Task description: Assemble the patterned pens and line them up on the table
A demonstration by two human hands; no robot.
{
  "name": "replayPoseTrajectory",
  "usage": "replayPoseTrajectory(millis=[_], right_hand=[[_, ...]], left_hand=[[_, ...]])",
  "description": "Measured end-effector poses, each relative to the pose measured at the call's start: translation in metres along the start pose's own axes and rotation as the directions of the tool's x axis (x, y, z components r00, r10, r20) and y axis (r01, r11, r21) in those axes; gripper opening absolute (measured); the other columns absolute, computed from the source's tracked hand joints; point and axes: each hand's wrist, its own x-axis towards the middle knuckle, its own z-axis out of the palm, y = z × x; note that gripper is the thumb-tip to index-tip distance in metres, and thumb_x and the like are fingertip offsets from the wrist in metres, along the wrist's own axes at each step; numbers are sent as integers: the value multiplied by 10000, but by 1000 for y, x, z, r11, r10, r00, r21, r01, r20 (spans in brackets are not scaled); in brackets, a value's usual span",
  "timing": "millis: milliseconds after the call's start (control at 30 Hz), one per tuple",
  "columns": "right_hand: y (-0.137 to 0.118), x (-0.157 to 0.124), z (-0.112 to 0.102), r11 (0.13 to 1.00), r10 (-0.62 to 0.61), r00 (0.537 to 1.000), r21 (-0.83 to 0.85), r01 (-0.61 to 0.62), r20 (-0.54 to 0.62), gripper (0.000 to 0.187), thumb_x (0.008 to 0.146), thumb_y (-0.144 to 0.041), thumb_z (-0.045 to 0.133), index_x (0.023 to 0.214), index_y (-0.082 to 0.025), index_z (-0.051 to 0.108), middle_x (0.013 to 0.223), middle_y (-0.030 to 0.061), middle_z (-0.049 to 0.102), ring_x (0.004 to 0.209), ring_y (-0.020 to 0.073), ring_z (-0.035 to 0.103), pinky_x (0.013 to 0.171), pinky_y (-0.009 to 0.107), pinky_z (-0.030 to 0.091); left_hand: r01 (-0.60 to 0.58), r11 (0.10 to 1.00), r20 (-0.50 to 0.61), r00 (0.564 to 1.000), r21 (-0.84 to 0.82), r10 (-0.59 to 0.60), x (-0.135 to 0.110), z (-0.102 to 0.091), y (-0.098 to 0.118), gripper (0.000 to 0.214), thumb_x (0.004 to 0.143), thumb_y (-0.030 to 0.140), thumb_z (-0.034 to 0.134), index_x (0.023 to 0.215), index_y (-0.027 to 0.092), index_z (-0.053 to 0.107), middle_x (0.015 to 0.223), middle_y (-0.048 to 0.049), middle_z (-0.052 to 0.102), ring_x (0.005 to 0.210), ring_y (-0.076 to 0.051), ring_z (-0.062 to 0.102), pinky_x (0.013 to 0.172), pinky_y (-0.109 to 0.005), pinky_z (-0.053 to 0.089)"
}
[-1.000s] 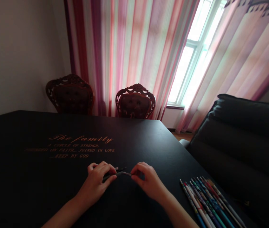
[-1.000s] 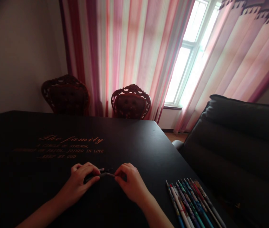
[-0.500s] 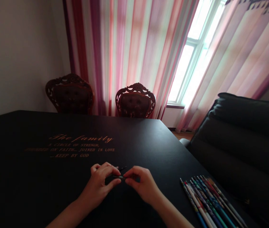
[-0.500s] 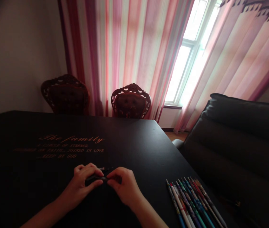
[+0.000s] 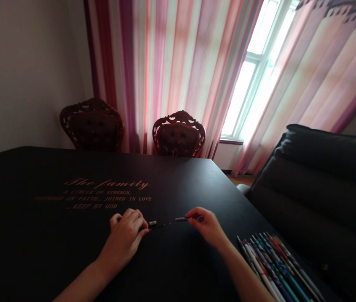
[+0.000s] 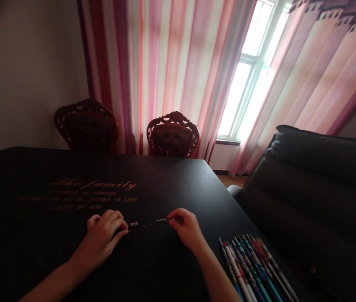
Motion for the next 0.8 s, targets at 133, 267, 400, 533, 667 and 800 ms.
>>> replayPoseTrajectory(millis=[133, 267, 400, 533, 667, 800], right_hand=[[-4, -2, 2, 1000, -6, 1000, 0, 6, 24, 142, 773, -251, 641, 864, -197, 735, 758, 14, 677, 687, 162, 565, 657, 274, 432], [-4, -2, 2, 1000, -19, 999, 4, 19, 34, 133, 774, -236, 648, 867, -200, 737, 759, 11, 678, 692, 161, 567, 660, 269, 433], [-4, -2, 3, 1000, -26, 999, -5, 26, 41, 125, 772, -226, 657, 865, -204, 739, 757, 8, 678, 685, 158, 563, 655, 266, 429], [-6, -3, 1, 999, -31, 999, -13, 32, 35, 123, 774, -214, 659, 863, -209, 744, 774, 9, 684, 702, 160, 570, 672, 269, 431], [-9, -3, 0, 999, -28, 999, -23, 29, 39, 123, 776, -209, 664, 863, -209, 750, 776, 11, 691, 706, 161, 572, 674, 271, 430], [-15, -5, 4, 999, -40, 997, -17, 41, 61, 116, 774, -209, 676, 855, -216, 759, 790, 12, 702, 719, 164, 578, 683, 274, 433]], left_hand=[[20, 1000, -22, 1000, -21, -20, 1, -2, 0, 69, 874, 202, 574, 844, 250, 615, 916, 10, 618, 956, -216, 525, 854, -417, 243], [12, 999, -20, 1000, -33, -13, 1, -1, 0, 73, 867, 190, 578, 847, 250, 616, 915, 10, 621, 955, -215, 526, 844, -408, 244], [4, 999, -21, 1000, -39, -5, 0, 0, 0, 78, 866, 183, 578, 843, 249, 612, 912, 13, 618, 952, -211, 526, 841, -402, 244], [4, 999, -28, 1000, -37, -6, -1, 0, -1, 79, 869, 183, 578, 845, 251, 611, 914, 14, 616, 955, -211, 526, 849, -404, 245], [-1, 999, -26, 1000, -39, 0, 0, 0, 0, 74, 865, 187, 583, 845, 250, 615, 921, 8, 624, 956, -213, 525, 845, -401, 249], [-19, 999, -28, 999, -47, 17, 0, -1, 4, 96, 864, 166, 570, 856, 249, 616, 943, -2, 639, 968, -214, 527, 843, -396, 253]])
